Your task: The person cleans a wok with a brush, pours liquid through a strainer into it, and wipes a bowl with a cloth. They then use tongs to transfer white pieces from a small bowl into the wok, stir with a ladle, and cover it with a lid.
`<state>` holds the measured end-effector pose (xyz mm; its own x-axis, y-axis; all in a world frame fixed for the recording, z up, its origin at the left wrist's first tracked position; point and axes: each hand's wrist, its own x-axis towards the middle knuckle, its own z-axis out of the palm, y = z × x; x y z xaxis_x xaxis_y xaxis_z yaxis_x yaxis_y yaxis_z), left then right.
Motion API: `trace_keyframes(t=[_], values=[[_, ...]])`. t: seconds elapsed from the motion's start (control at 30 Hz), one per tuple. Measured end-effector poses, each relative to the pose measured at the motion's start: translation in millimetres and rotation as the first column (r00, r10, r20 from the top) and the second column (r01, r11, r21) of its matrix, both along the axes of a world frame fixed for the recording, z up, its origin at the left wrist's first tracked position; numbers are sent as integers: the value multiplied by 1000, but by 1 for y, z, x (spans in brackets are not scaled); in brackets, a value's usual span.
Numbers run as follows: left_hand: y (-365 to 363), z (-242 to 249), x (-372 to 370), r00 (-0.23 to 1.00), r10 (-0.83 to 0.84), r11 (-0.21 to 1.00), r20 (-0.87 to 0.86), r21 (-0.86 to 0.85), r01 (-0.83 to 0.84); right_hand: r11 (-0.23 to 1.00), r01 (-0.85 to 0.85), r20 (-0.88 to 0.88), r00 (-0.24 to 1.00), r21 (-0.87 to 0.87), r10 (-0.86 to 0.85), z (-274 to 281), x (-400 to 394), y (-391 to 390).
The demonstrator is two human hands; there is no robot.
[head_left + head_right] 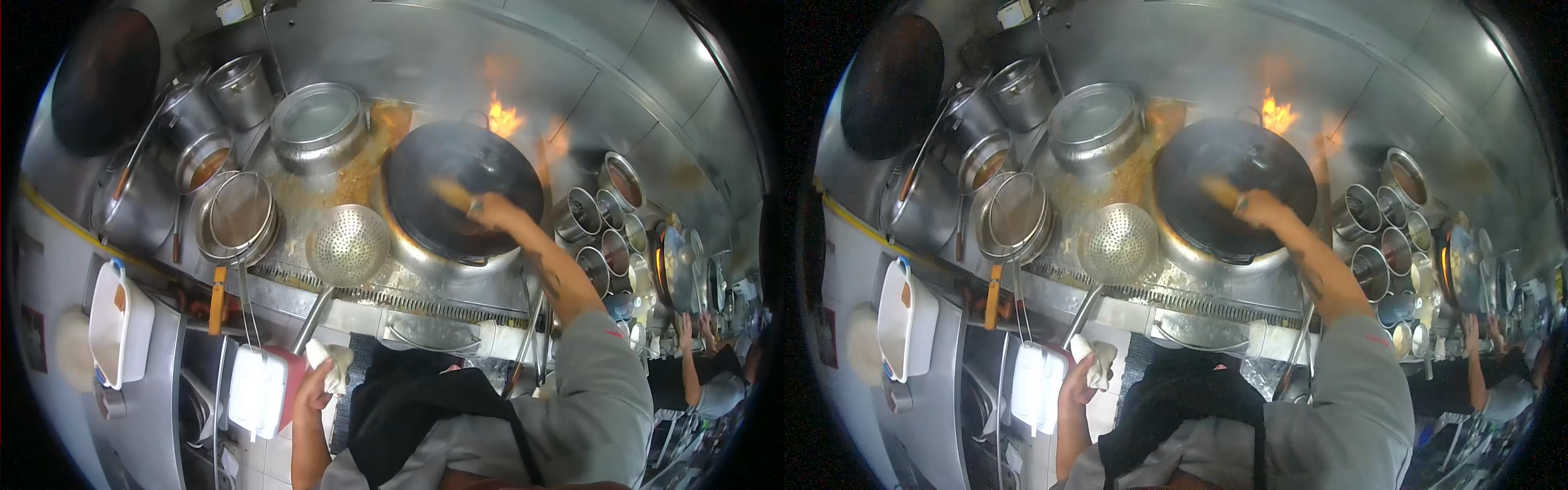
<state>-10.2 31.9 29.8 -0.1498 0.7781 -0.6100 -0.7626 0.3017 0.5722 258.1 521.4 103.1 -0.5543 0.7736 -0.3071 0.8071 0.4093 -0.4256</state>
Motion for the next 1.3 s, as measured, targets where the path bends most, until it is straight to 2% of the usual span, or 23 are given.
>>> trace_keyframes(t=[0.07, 0.13, 0.2, 0.23, 0.27, 0.33, 0.37, 0.43, 0.5, 0.6, 0.63, 0.67, 0.7, 0.73, 0.77, 0.83, 0.93, 0.97, 1.0, 1.07, 1.13, 1.2, 1.3], values=[[1, 10, 3, 1000, 6, 999, 21, 32, -6, 952, 21, -19, 999, -305, -28, 74, -1, -77], [-3, 9, 2, 1000, 14, 999, 14, 40, -14, 939, -44, -26, 999, -340, 37, 77, 49, -59], [-1, -5, -2, 1000, 1, 998, -17, 70, 0, 970, 50, 204, 979, -238, -1, 84, 109, -14], [2, -5, -3, 1000, 0, 997, -28, 73, 2, 975, -35, 418, 906, 220, -62, 51, 156, 33], [6, -4, -3, 999, -16, 996, -35, 87, 19, 895, 65, 391, 884, 441, -257, 66, 174, 48], [21, 3, -5, 998, -41, 992, -58, 118, 47, 766, 351, 36, 898, 539, -438, 98, 184, 39], [29, 9, -6, 998, -48, 994, -38, 97, 52, 727, 424, -97, 889, 540, -447, 102, 189, 23], [46, 5, -11, 980, -116, 987, -161, 88, 131, 630, 570, -354, 821, 527, -447, 106, 199, -8], [66, -13, -15, 954, -167, 985, -250, 3, 174, 625, 685, -499, 716, 373, -487, 73, 209, -45], [97, -22, -11, 720, -415, 908, -557, -203, 367, 660, 728, -718, 558, 183, -416, 4, 207, -124], [110, -19, -4, 588, -479, 875, -652, -301, 379, 622, 783, -617, 478, -25, -626, -1, 201, -160], [116, -26, 0, 468, -453, 872, -759, -270, 408, 527, 820, -465, 385, -224, -797, -6, 193, -194], [120, -69, -6, 312, -391, 876, -866, -246, 414, 497, 813, -440, 343, -303, -830, -19, 188, -221], [122, -79, -7, 275, -384, 871, -881, -248, 424, 462, 801, -412, 301, -381, -860, -34, 185, -241], [125, -89, -8, 238, -376, 866, -895, -249, 433, 490, 815, -408, 351, -309, -843, -54, 184, -257], [141, -30, 16, 402, -498, 839, -768, -311, 445, 546, 821, -386, 456, -166, -802, -96, 187, -275], [152, -40, 15, 772, -347, 934, -532, -126, 333, 620, 771, -305, 631, 146, -713, -120, 184, -288], [162, -62, 12, 898, -241, 969, -369, -42, 242, 621, 780, -273, 616, 80, -739, -100, 175, -289], [168, -46, 16, 903, -391, 912, -181, 60, 407, 646, 752, -245, 655, 127, -715, -104, 173, -291], [185, -21, 41, 939, -318, 948, -131, -45, 315, 696, 679, -192, 734, 233, -652, -111, 175, -289], [198, 5, 70, 913, -398, 916, -92, 19, 402, 691, 669, -209, 743, 276, -636, -107, 173, -298], [212, 39, 110, 941, -333, 943, -52, 7, 334, 666, 670, -233, 740, 328, -630, -84, 169, -314], [256, 41, 151, 965, -262, 965, 28, 10, 262, 657, 740, -405, 650, 144, -643, -81, 173, -351]])
